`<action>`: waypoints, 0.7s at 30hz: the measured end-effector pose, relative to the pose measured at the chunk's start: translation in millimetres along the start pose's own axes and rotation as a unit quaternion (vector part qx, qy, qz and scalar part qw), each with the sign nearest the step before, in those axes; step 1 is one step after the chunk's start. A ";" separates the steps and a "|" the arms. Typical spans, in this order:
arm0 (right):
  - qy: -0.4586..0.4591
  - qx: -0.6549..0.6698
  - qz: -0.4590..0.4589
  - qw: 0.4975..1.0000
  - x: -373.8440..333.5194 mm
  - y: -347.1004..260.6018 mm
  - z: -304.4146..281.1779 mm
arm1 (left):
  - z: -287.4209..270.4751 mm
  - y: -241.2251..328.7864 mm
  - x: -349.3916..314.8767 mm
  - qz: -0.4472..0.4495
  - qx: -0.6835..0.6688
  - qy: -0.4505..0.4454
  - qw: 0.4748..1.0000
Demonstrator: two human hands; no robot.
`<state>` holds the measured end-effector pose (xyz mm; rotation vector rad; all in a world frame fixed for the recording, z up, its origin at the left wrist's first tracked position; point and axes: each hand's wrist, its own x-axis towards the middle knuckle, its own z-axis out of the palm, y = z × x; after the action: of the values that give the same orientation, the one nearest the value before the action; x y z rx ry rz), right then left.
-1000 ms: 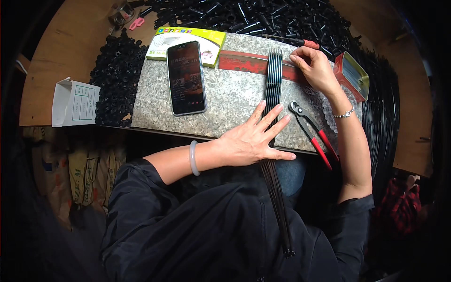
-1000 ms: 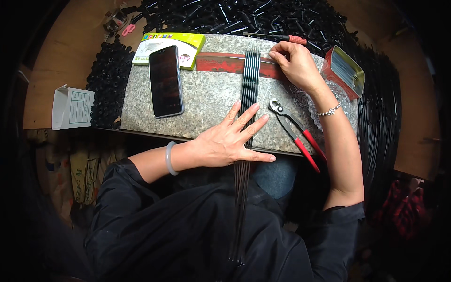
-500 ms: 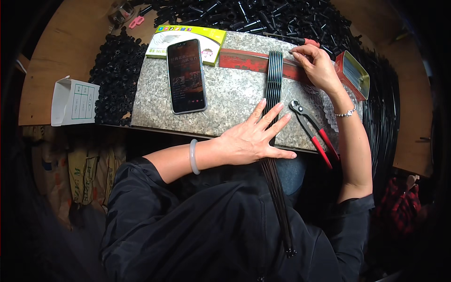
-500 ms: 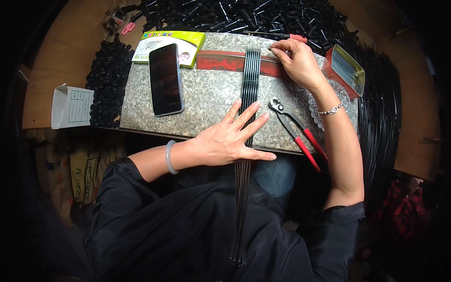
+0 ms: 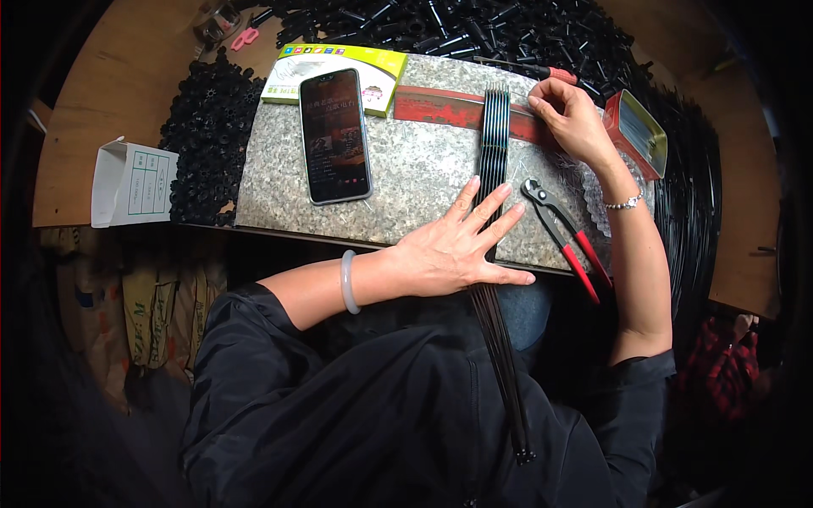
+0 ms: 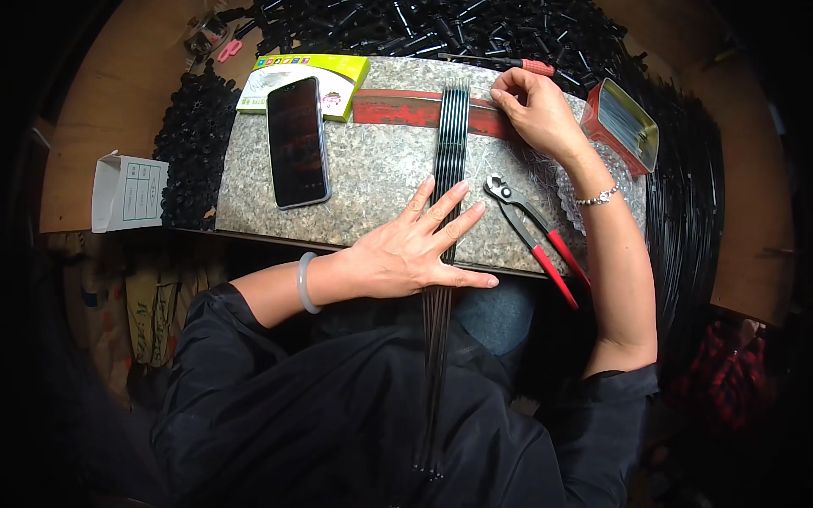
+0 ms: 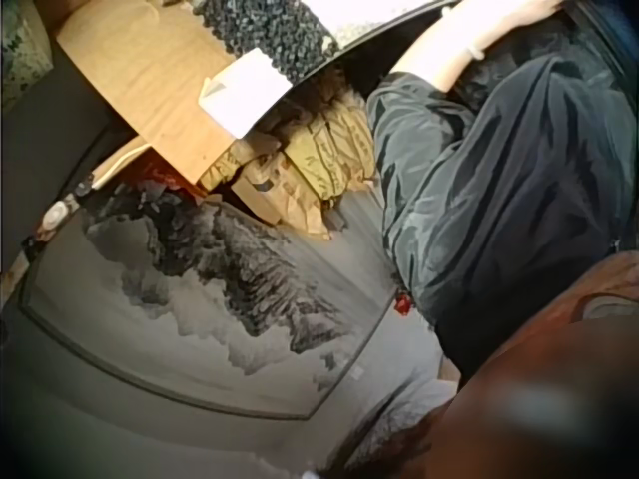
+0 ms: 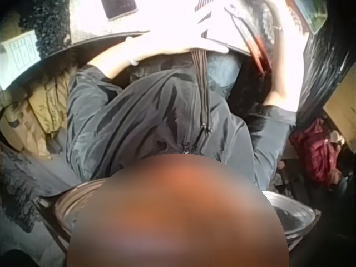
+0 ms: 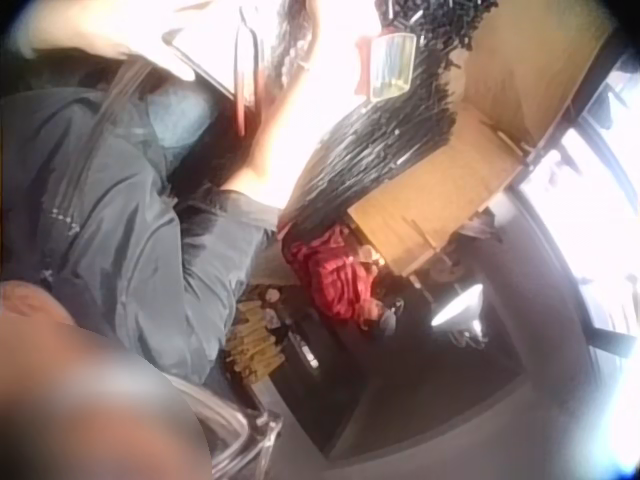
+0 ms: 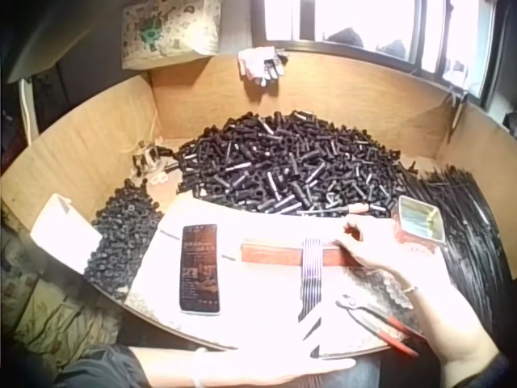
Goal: Assembling umbrella ribs into a central hub using pliers.
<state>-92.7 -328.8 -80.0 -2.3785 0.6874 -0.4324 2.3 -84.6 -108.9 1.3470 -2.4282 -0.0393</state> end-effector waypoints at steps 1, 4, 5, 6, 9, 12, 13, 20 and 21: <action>-0.009 -0.003 0.005 1.000 0.2 -1.6 -0.5 | -0.4 0.0 0.1 0.000 0.000 -0.002 1.000; -0.020 -0.002 0.012 1.000 0.2 -3.5 0.1 | -0.3 -0.2 -0.3 0.000 -0.001 -0.004 1.000; -0.022 0.002 0.013 1.000 0.0 -3.8 0.1 | -0.2 -0.2 -0.3 0.000 -0.002 -0.004 1.000; -0.022 0.002 0.013 1.000 -0.3 -4.0 -0.2 | -0.1 -0.3 -0.2 0.000 -0.002 -0.004 1.000; -0.021 0.004 0.017 1.000 -0.8 -3.9 -0.6 | 0.3 -0.2 -0.1 0.000 -0.004 -0.001 1.000; -0.019 -0.007 0.011 1.000 -0.5 -3.4 -0.4 | 0.3 0.0 -0.1 -0.001 -0.010 -0.001 1.000; -0.020 -0.005 0.010 1.000 -0.2 -3.6 -0.2 | 0.2 0.0 -0.1 -0.001 -0.009 -0.001 1.000; -0.027 -0.003 0.018 0.999 0.6 -3.7 0.5 | 0.0 -0.1 -0.1 -0.001 -0.005 -0.003 1.000; -0.027 -0.002 0.018 0.999 0.9 -2.3 0.8 | -0.1 0.0 -0.1 -0.001 -0.005 -0.003 1.000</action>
<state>-90.8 -327.4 -79.0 -2.3696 0.7067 -0.3510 2.3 -84.5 -108.8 1.3465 -2.4283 -0.0563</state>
